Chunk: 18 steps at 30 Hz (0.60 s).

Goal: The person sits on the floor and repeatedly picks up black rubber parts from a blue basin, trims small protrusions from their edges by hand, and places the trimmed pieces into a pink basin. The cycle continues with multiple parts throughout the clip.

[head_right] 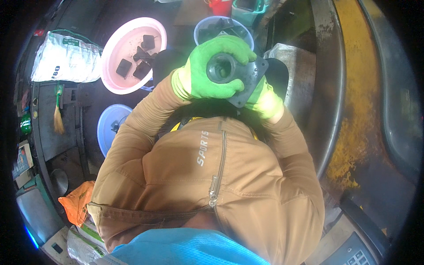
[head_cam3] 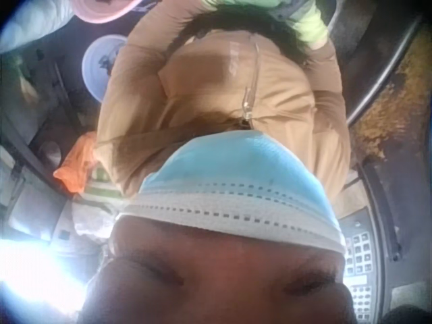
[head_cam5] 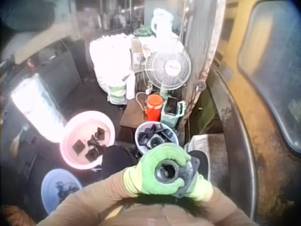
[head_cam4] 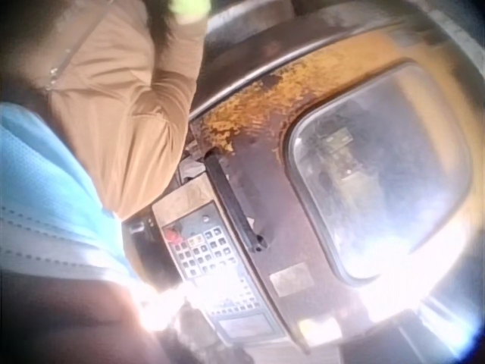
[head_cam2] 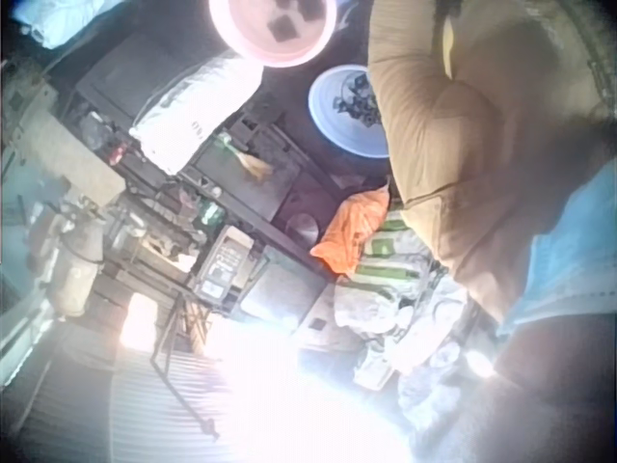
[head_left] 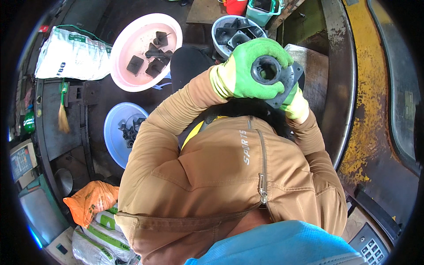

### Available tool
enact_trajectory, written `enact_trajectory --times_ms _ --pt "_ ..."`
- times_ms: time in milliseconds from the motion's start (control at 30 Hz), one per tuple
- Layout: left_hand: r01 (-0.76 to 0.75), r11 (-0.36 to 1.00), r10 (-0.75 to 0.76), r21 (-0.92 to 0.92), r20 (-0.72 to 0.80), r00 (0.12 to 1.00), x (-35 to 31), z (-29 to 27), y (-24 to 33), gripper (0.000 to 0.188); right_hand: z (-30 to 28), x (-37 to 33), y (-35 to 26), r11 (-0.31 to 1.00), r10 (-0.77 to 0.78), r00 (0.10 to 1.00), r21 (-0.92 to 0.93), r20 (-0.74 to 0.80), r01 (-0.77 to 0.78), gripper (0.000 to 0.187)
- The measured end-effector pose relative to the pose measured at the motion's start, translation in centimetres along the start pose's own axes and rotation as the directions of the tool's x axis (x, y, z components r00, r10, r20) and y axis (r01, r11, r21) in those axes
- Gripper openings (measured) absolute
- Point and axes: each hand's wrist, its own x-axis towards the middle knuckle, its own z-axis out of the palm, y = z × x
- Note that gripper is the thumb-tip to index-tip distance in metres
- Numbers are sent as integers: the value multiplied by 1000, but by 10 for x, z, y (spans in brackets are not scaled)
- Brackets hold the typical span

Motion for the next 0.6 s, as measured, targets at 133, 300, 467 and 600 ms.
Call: enact_trajectory --times_ms 133,300,467,600 --pt "82 991 -72 -107 97 993 -4 -2 0 39 -6 -6 0 958 -110 989 -253 100 133 61" --pt "158 964 -98 -212 270 958 -4 -7 -4 37 -6 -15 11 989 40 978 130 204 -67 63" --pt "312 921 -269 -233 200 942 -4 -8 -4 42 -3 -4 17 981 -130 989 -137 77 140 57" --pt "74 997 -72 7 -150 986 -4 9 1 43 19 -1 9 995 11 971 102 -238 13 41"
